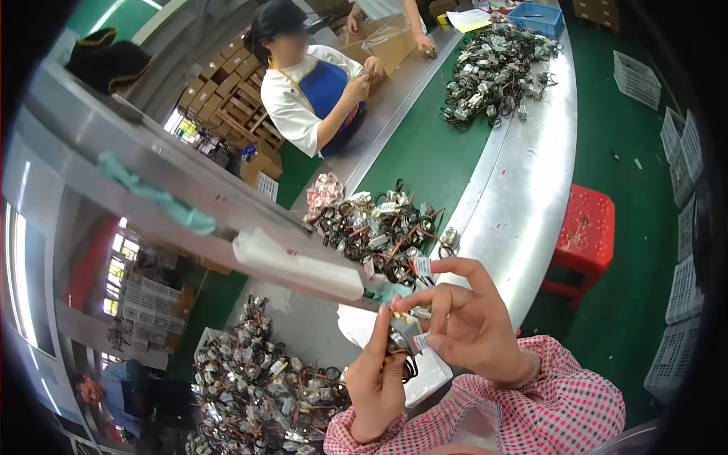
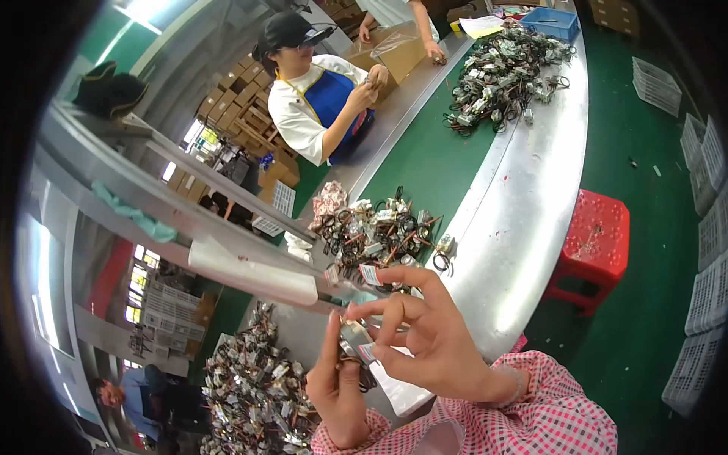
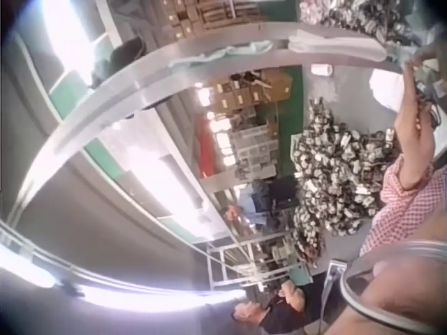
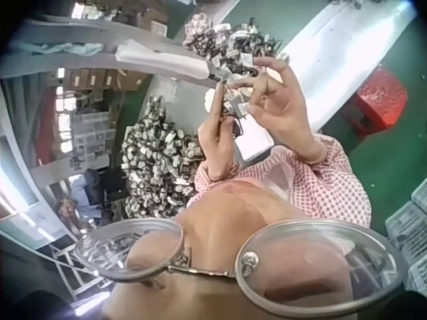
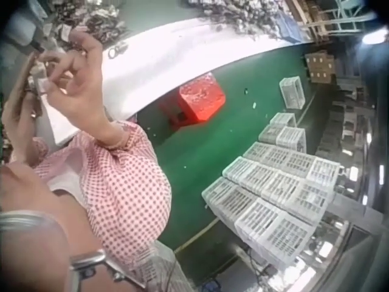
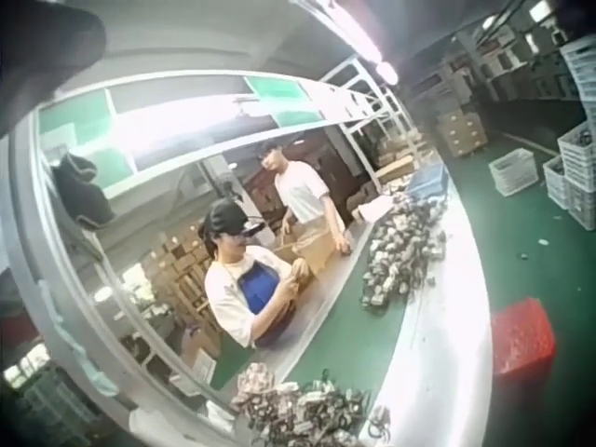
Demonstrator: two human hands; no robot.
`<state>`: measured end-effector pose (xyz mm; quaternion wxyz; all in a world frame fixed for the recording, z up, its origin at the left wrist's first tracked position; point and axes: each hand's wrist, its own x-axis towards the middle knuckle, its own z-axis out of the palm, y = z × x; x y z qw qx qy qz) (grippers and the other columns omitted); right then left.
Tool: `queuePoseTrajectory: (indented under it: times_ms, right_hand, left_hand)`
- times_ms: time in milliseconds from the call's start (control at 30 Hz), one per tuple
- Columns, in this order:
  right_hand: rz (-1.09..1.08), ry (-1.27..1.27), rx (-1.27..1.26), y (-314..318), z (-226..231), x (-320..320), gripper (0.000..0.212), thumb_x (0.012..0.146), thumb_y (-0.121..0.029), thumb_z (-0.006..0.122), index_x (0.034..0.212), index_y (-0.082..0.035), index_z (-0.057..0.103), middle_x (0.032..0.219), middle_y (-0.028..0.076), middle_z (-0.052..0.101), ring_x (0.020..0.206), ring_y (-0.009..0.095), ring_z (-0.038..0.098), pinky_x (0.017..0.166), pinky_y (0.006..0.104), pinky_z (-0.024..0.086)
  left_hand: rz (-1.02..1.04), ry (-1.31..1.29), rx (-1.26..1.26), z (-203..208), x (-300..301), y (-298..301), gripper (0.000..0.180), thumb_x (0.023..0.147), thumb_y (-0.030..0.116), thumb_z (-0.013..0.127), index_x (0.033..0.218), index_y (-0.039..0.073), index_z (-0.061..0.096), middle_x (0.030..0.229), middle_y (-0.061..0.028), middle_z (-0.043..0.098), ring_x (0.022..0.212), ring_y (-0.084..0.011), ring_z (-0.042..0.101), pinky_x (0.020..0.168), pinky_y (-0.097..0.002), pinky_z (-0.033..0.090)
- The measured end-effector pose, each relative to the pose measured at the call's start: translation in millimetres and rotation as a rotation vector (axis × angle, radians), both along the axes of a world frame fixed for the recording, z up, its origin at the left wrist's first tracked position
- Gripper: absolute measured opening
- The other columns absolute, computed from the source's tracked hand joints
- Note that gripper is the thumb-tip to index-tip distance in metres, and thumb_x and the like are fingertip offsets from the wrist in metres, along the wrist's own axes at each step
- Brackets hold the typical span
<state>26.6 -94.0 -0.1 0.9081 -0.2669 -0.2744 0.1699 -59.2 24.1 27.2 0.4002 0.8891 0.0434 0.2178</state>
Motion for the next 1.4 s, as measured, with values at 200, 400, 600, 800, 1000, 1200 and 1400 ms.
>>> queuePoseTrajectory:
  times_ms: [200,400,600,800,1000,1200,1400]
  right_hand:
    - [0.027,0.051,-0.021,0.9,-8.7,15.9,0.064,0.077,0.008,0.057,0.129,-0.002,0.021,0.075,0.004,0.051,0.111,0.026,0.049,0.091,0.0365,0.043]
    - [-0.001,0.069,-0.028,0.5,-13.8,22.9,0.064,0.077,0.008,0.057,0.129,-0.002,0.022,0.075,0.003,0.051,0.111,0.026,0.05,0.092,0.0357,0.042]
    - [-0.006,0.126,-0.017,5.6,-15.4,25.9,0.064,0.076,0.008,0.057,0.128,-0.002,0.023,0.074,0.002,0.051,0.11,0.026,0.051,0.094,0.0358,0.04]
    - [-0.01,0.142,-0.042,6.6,-17.7,27.8,0.064,0.074,0.01,0.057,0.128,-0.001,0.023,0.075,0.003,0.051,0.11,0.027,0.051,0.093,0.0356,0.041]
    - [-0.028,0.144,-0.05,10.3,-16.7,26.6,0.064,0.074,0.01,0.056,0.127,0.0,0.023,0.074,0.003,0.051,0.109,0.027,0.052,0.092,0.0358,0.043]
    - [-0.029,0.175,-0.032,13.3,-20.1,28.5,0.063,0.073,0.01,0.055,0.127,0.0,0.024,0.074,0.002,0.05,0.109,0.027,0.052,0.095,0.0369,0.039]
    - [-0.019,0.17,-0.046,15.9,-18.1,31.8,0.063,0.073,0.01,0.056,0.127,0.001,0.024,0.074,0.002,0.05,0.109,0.027,0.052,0.097,0.0385,0.037]
  left_hand:
    - [-0.038,-0.011,0.003,-9.9,18.4,3.0,0.051,0.082,-0.005,0.05,0.131,0.001,0.039,0.085,-0.0134,0.064,0.06,-0.0103,0.054,0.056,-0.0227,0.044]
    - [-0.057,-0.006,-0.005,-17.0,27.1,1.5,0.052,0.081,-0.006,0.049,0.131,0.001,0.038,0.081,-0.0114,0.062,0.06,-0.0089,0.052,0.055,-0.0213,0.043]
    - [0.074,-0.022,-0.039,-18.1,32.0,-6.5,0.046,0.083,-0.001,0.046,0.129,0.001,0.042,0.065,0.0005,0.05,0.059,-0.0048,0.041,0.052,-0.0181,0.034]
    - [0.009,0.01,-0.012,-21.3,33.1,1.4,0.052,0.082,-0.007,0.047,0.132,0.003,0.039,0.079,-0.009,0.06,0.058,-0.0069,0.047,0.053,-0.0202,0.04]
    - [0.022,0.006,-0.022,-23.5,31.5,3.4,0.051,0.083,-0.006,0.049,0.132,0.003,0.039,0.082,-0.0095,0.06,0.059,-0.0068,0.047,0.053,-0.0201,0.04]
    - [0.035,0.025,-0.034,-24.7,34.7,3.4,0.051,0.082,-0.006,0.048,0.132,0.003,0.039,0.083,-0.0097,0.06,0.06,-0.0068,0.047,0.053,-0.0201,0.04]
    - [0.063,0.036,-0.015,-23.2,36.2,5.4,0.05,0.083,-0.007,0.047,0.132,0.002,0.039,0.088,-0.0122,0.062,0.063,-0.0071,0.049,0.056,-0.0208,0.042]
